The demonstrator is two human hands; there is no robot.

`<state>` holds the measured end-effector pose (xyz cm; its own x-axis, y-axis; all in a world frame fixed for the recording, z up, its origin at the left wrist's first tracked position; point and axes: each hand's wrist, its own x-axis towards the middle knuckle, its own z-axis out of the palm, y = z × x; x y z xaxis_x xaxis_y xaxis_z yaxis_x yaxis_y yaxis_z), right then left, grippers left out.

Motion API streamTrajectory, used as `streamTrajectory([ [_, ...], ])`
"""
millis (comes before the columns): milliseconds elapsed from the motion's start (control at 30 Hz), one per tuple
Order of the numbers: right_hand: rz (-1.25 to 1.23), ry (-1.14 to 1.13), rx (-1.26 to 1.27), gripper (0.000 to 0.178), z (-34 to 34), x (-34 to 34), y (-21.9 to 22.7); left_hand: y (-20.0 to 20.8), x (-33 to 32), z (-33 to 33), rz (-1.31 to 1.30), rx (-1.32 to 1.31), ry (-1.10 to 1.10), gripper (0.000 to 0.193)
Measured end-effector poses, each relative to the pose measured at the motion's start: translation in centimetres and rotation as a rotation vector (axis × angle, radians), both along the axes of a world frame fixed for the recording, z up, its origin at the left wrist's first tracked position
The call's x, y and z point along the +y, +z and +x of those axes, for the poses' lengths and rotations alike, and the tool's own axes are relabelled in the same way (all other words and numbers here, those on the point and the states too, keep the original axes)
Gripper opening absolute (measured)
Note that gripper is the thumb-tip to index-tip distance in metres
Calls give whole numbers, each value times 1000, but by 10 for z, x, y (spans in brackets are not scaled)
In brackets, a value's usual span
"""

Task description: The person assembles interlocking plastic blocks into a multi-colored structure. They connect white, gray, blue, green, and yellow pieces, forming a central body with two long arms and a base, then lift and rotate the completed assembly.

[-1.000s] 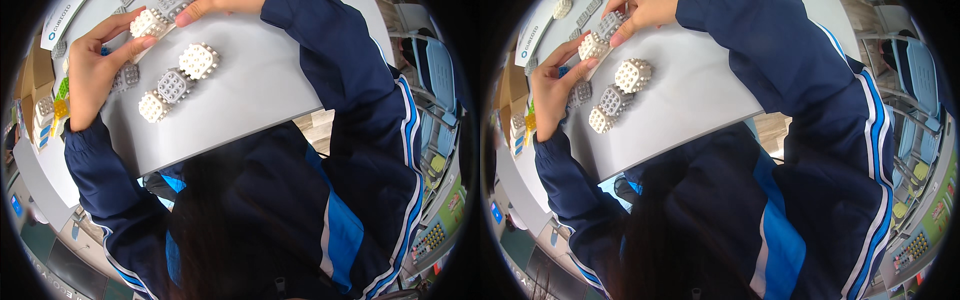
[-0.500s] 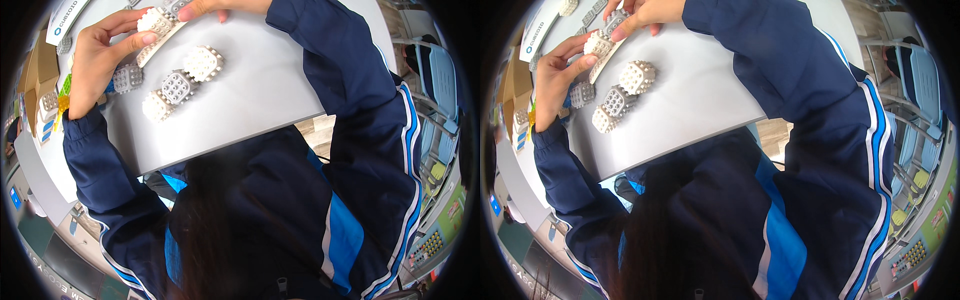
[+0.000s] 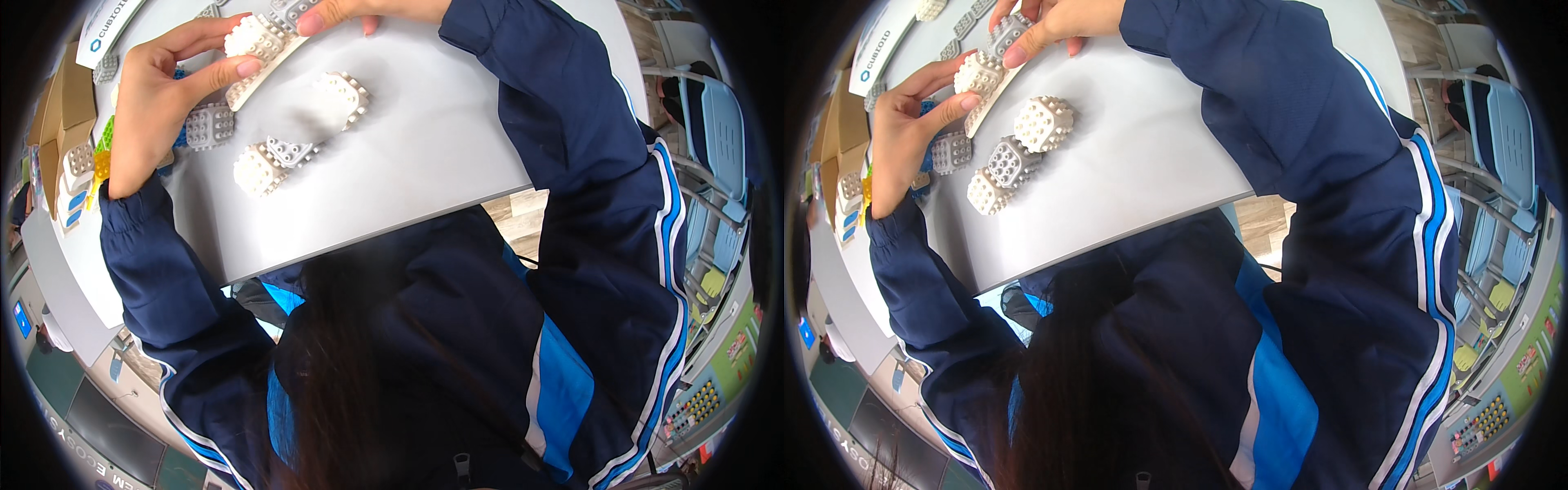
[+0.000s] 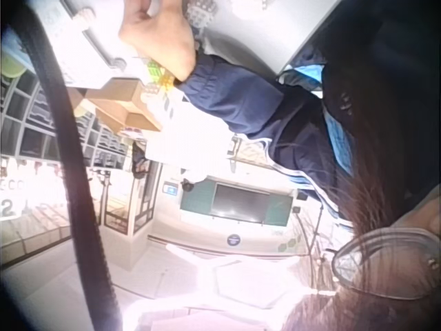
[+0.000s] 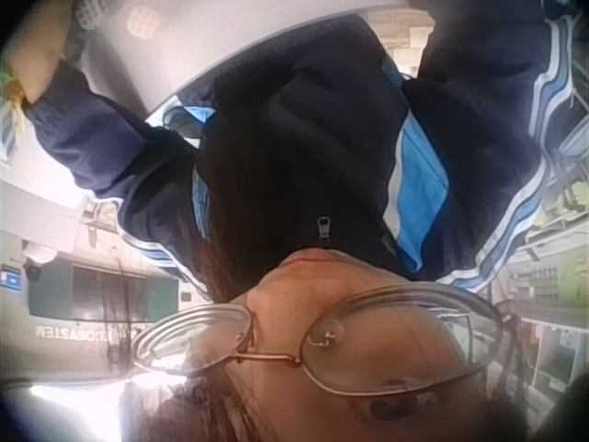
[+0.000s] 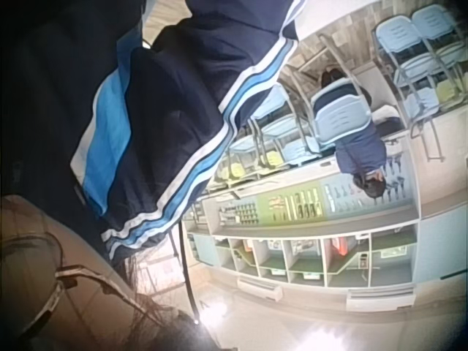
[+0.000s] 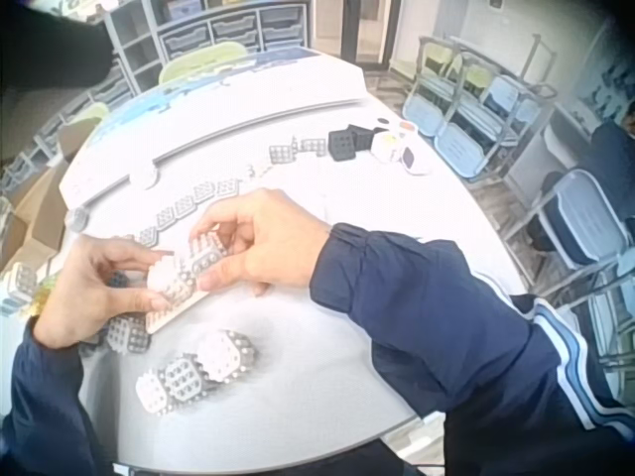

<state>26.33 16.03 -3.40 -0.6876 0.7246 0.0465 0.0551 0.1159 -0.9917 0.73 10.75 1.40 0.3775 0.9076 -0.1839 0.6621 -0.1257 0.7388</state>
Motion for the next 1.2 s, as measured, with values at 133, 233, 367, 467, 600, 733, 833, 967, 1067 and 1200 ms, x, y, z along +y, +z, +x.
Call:
streamTrajectory([
  [133, -2, 9, 12, 46, 0, 0, 0, 0, -4, 5, 33, 14, 23, 44],
  [233, -1, 40, 75, 47, 3, 0, -2, -1, -7, 5, 95, 48, 1, 43],
  [367, 10, -2, 3, 49, 2, -1, -1, 1, -11, 8, 132, 66, -7, 42],
  [467, 50, 45, 62, 48, 3, -1, -2, 1, -18, 9, 170, 80, -8, 41],
  [600, 177, 53, 36, 44, 3, 0, -9, -7, -22, 16, 304, 122, -39, 39],
  [733, 311, 37, 1, 43, 2, -1, -11, -18, -25, 14, 460, 114, -40, 41],
  [833, 719, -6, -122, 49, 2, -8, -3, -11, -26, 15, 486, 172, -51, 41],
  [967, 1186, -257, -71, 46, -6, -19, 10, -8, -9, 21, 553, 95, -104, 39],
  [1067, 1143, -284, -155, 41, -10, -11, -1, 5, -9, 21, 573, 227, -94, 49],
  [1200, 898, -181, -242, 36, -9, -12, -2, 20, -28, 1, 601, 295, -65, 68],
])
